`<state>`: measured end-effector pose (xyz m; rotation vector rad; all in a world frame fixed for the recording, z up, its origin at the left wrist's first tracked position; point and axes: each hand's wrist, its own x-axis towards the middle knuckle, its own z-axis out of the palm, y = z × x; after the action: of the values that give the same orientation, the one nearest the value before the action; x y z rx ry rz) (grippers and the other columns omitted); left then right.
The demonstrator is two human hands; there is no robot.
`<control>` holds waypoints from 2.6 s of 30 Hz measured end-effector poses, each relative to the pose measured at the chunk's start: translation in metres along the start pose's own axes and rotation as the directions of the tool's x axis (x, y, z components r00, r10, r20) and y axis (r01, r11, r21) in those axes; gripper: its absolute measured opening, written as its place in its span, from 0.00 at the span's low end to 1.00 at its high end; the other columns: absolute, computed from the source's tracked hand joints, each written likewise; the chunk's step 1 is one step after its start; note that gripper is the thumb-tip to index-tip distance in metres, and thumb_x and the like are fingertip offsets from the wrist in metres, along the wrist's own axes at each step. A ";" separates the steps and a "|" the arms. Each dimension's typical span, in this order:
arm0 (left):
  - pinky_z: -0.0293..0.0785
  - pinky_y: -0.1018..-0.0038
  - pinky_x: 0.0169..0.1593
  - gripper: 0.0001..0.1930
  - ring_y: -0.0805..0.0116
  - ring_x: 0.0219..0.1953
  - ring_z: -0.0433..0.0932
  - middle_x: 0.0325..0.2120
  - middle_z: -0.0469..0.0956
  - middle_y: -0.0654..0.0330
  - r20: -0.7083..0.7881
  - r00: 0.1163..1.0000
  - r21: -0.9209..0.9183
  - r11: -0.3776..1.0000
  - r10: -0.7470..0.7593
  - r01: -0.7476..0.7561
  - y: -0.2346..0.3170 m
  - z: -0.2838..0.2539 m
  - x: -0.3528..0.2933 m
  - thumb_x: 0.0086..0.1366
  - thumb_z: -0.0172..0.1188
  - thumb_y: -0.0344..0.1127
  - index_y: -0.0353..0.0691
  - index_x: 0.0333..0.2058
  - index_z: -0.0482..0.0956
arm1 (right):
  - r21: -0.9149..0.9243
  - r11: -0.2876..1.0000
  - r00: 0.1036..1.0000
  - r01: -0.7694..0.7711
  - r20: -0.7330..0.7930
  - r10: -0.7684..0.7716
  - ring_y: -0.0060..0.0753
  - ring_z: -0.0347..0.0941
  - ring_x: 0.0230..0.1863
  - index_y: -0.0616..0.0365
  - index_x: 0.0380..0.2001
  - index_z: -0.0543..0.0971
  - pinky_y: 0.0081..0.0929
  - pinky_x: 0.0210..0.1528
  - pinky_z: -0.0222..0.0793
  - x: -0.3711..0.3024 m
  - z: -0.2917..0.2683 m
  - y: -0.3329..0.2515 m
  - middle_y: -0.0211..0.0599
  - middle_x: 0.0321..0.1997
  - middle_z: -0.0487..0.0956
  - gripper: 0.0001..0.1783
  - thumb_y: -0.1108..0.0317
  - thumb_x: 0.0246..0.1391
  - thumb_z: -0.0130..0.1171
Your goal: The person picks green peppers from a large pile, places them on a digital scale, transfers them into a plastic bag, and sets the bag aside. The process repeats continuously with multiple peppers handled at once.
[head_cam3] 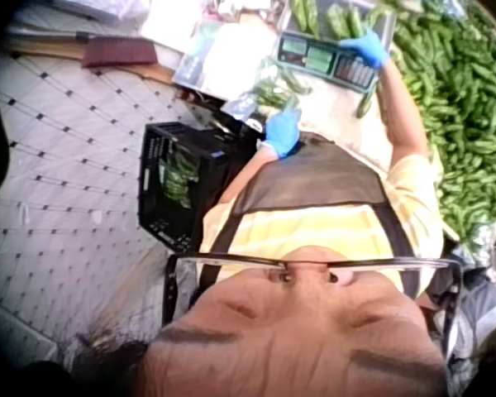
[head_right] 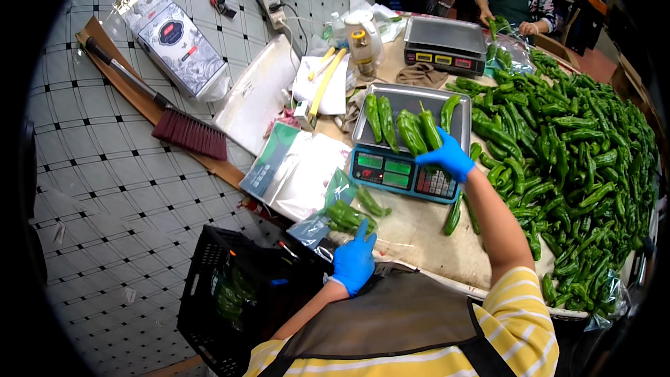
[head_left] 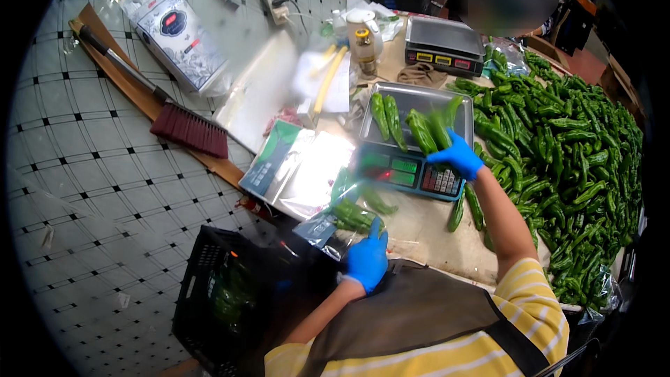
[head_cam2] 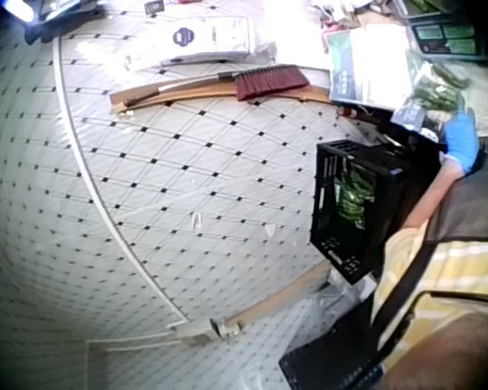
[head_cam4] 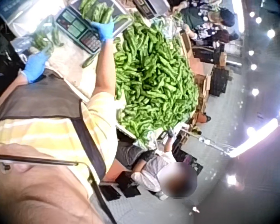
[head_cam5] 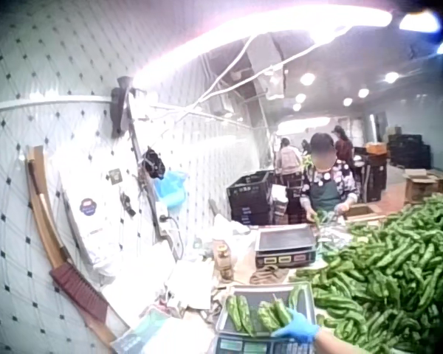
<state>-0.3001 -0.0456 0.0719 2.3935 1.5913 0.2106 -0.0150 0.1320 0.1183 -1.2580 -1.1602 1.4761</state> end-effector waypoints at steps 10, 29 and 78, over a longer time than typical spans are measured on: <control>0.77 0.57 0.35 0.44 0.43 0.35 0.79 0.65 0.60 0.49 -0.080 0.987 -0.275 0.955 -0.138 0.111 -0.002 -0.026 0.014 0.50 0.53 0.21 0.49 0.69 0.53 | -0.206 0.978 0.921 -0.014 0.379 0.093 0.40 0.70 0.59 0.54 0.68 0.59 0.34 0.62 0.64 -0.155 0.049 0.080 0.45 0.60 0.72 0.58 0.65 0.32 0.79; 0.73 0.57 0.25 0.39 0.44 0.21 0.77 0.65 0.59 0.49 -0.072 0.996 -0.253 0.964 0.061 -0.077 0.020 -0.016 -0.004 0.53 0.51 0.24 0.37 0.67 0.55 | -0.916 0.360 0.982 0.177 0.191 0.003 0.64 0.73 0.51 0.45 0.70 0.54 0.45 0.49 0.75 -0.050 0.238 0.139 0.65 0.62 0.64 0.42 0.73 0.53 0.55; 0.76 0.62 0.27 0.40 0.49 0.23 0.78 0.68 0.56 0.58 -0.152 0.988 -0.064 0.998 -0.016 0.006 -0.011 -0.010 0.003 0.49 0.53 0.21 0.56 0.64 0.66 | -0.140 0.990 0.948 0.028 0.317 0.018 0.36 0.60 0.66 0.58 0.70 0.54 0.33 0.66 0.57 -0.046 0.026 -0.009 0.46 0.66 0.66 0.55 0.69 0.37 0.71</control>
<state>-0.3111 -0.0377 0.0784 2.3695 1.6354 0.4456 -0.0349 0.0856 0.1376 -1.1342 -1.5029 1.6588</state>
